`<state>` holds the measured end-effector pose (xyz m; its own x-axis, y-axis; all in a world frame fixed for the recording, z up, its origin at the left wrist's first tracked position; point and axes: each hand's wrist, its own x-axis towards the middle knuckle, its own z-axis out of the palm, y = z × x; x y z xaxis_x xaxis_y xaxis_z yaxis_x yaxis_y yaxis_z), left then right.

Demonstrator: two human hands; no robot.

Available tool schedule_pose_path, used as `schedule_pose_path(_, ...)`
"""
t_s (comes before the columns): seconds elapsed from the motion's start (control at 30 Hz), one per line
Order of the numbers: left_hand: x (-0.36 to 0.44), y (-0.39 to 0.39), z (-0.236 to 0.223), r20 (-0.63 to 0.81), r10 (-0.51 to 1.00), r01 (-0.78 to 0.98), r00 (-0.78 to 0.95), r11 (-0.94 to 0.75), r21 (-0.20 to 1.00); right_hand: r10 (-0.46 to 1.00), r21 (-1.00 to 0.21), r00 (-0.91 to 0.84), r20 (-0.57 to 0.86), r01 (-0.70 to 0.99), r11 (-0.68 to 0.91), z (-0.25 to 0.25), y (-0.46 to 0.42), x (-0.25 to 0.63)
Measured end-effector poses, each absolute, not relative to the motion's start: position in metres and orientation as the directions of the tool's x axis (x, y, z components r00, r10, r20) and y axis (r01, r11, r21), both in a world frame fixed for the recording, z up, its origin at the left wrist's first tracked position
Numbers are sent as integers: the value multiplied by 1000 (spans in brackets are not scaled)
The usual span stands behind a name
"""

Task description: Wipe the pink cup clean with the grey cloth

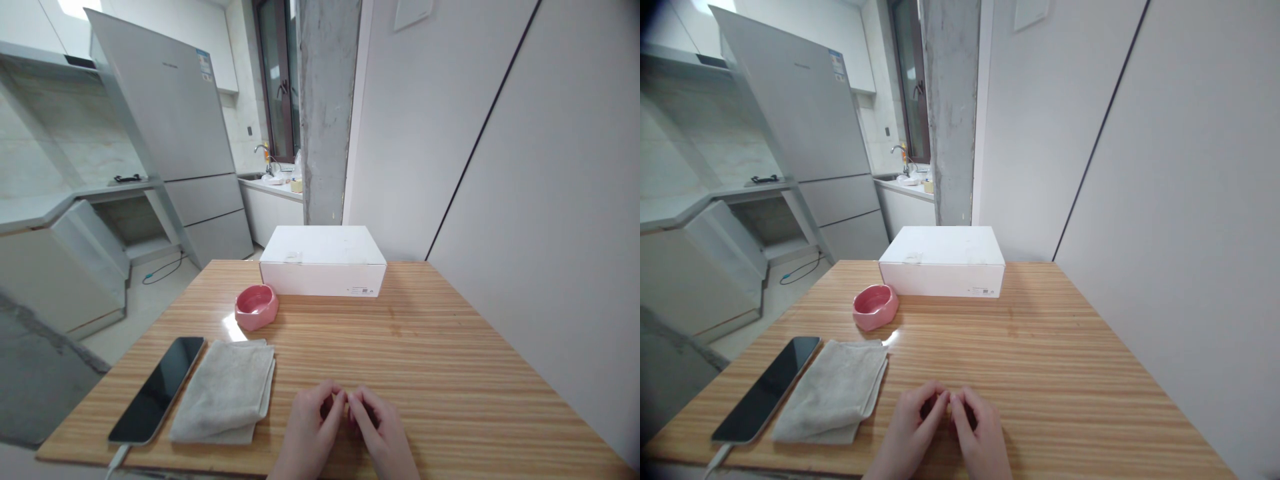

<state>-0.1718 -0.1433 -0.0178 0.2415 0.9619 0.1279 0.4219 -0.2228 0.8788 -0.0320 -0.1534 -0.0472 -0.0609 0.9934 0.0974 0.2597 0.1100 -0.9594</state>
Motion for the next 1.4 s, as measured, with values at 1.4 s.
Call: schedule_pose_path(1.4,-173,-144,-19,143,961,416,237,-233,879,996,-989,-90,17,142,30,-36,-152,-29)
